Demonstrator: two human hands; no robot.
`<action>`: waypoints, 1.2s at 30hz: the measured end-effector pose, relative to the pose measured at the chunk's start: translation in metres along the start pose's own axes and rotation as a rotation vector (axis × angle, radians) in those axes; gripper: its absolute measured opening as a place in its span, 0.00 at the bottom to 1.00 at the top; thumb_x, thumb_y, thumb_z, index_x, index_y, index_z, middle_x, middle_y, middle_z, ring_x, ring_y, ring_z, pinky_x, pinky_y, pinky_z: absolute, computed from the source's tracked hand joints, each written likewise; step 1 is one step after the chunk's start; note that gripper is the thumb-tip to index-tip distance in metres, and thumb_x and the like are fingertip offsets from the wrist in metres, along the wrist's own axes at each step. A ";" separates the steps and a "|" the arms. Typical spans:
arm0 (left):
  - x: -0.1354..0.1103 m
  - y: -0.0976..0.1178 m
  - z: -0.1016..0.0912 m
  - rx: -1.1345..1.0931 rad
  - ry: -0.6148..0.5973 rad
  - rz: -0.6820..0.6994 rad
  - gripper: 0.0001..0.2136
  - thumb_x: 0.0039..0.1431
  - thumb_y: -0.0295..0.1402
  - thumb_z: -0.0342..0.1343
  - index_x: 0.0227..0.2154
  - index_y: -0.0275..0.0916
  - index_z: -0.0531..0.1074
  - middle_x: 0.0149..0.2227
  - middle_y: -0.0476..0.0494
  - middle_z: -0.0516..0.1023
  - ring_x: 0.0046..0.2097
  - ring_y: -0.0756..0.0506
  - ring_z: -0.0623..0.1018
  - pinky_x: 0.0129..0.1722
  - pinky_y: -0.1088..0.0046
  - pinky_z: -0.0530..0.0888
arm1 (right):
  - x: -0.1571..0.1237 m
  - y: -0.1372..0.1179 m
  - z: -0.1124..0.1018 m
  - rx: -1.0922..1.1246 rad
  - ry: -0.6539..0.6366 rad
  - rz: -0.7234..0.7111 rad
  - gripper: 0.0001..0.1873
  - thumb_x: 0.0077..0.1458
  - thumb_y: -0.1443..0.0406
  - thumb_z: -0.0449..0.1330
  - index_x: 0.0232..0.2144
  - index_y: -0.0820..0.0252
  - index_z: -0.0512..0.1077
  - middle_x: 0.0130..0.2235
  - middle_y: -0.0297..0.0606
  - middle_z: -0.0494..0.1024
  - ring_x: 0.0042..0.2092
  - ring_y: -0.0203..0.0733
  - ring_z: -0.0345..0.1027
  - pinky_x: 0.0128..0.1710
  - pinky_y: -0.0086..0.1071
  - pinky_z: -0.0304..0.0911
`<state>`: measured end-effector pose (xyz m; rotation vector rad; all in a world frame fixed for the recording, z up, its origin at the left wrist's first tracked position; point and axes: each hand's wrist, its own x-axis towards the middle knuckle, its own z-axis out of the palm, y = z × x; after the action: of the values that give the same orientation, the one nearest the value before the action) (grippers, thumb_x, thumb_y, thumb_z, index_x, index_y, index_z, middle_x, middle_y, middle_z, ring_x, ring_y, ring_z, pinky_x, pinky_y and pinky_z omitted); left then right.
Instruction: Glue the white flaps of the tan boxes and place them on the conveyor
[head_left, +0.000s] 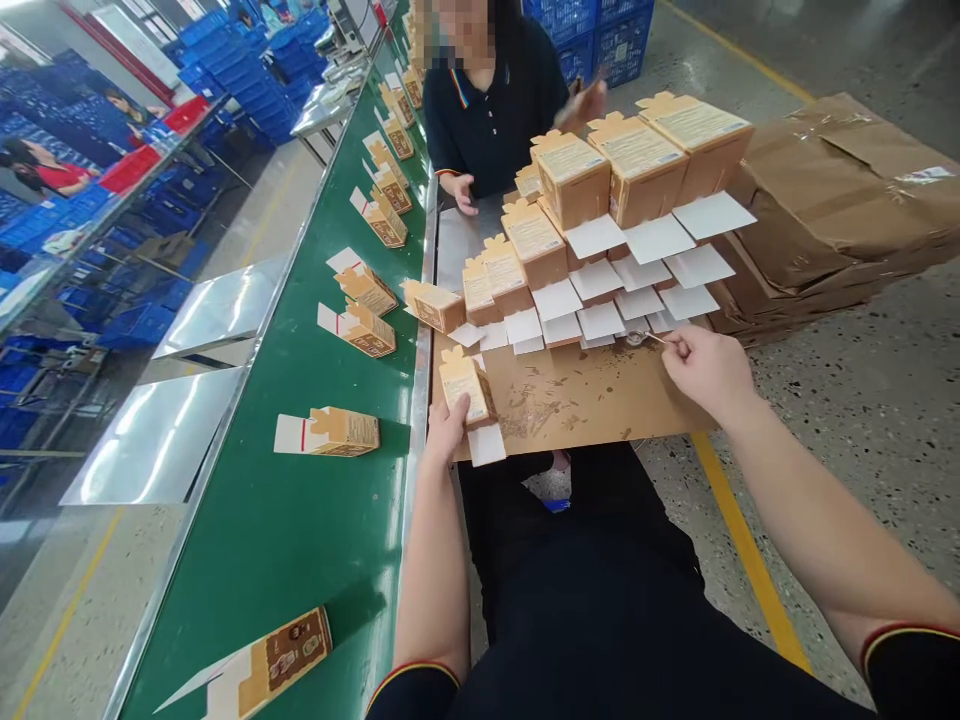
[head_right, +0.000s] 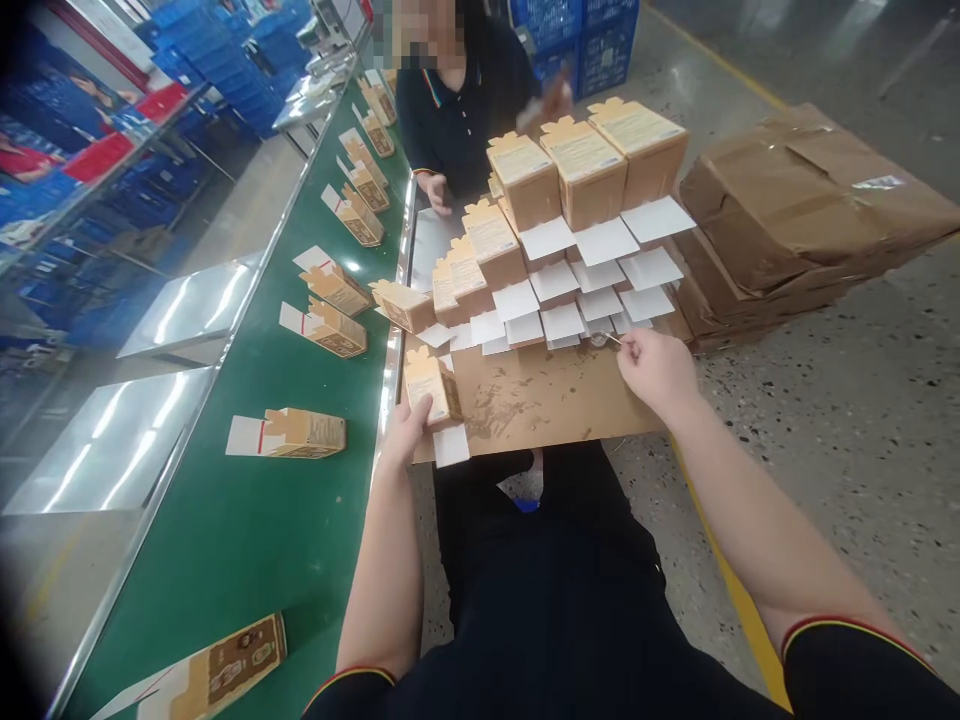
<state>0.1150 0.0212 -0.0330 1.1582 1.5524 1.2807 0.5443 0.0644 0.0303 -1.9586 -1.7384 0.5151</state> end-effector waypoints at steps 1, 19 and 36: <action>-0.014 0.000 0.000 -0.035 0.000 -0.035 0.24 0.62 0.53 0.73 0.55 0.44 0.85 0.57 0.32 0.88 0.62 0.28 0.85 0.65 0.45 0.81 | 0.006 -0.002 0.001 -0.039 -0.025 -0.018 0.06 0.61 0.73 0.64 0.33 0.58 0.76 0.26 0.36 0.75 0.29 0.39 0.62 0.33 0.33 0.55; -0.024 0.002 0.027 -0.206 0.058 -0.010 0.48 0.42 0.54 0.86 0.63 0.47 0.68 0.62 0.34 0.82 0.66 0.32 0.83 0.68 0.48 0.80 | -0.003 0.003 0.013 0.050 -0.018 -0.120 0.06 0.66 0.69 0.62 0.40 0.61 0.81 0.26 0.35 0.76 0.27 0.39 0.62 0.32 0.35 0.55; -0.026 -0.015 0.015 -0.111 0.049 0.017 0.45 0.47 0.54 0.84 0.63 0.47 0.68 0.61 0.34 0.82 0.64 0.33 0.84 0.67 0.48 0.80 | -0.106 -0.099 0.171 0.123 -0.265 -0.705 0.14 0.69 0.74 0.54 0.32 0.58 0.72 0.26 0.37 0.75 0.29 0.42 0.65 0.36 0.35 0.58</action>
<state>0.1338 -0.0008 -0.0493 1.0794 1.4902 1.3974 0.3535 -0.0153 -0.0568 -1.1094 -2.3292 0.6120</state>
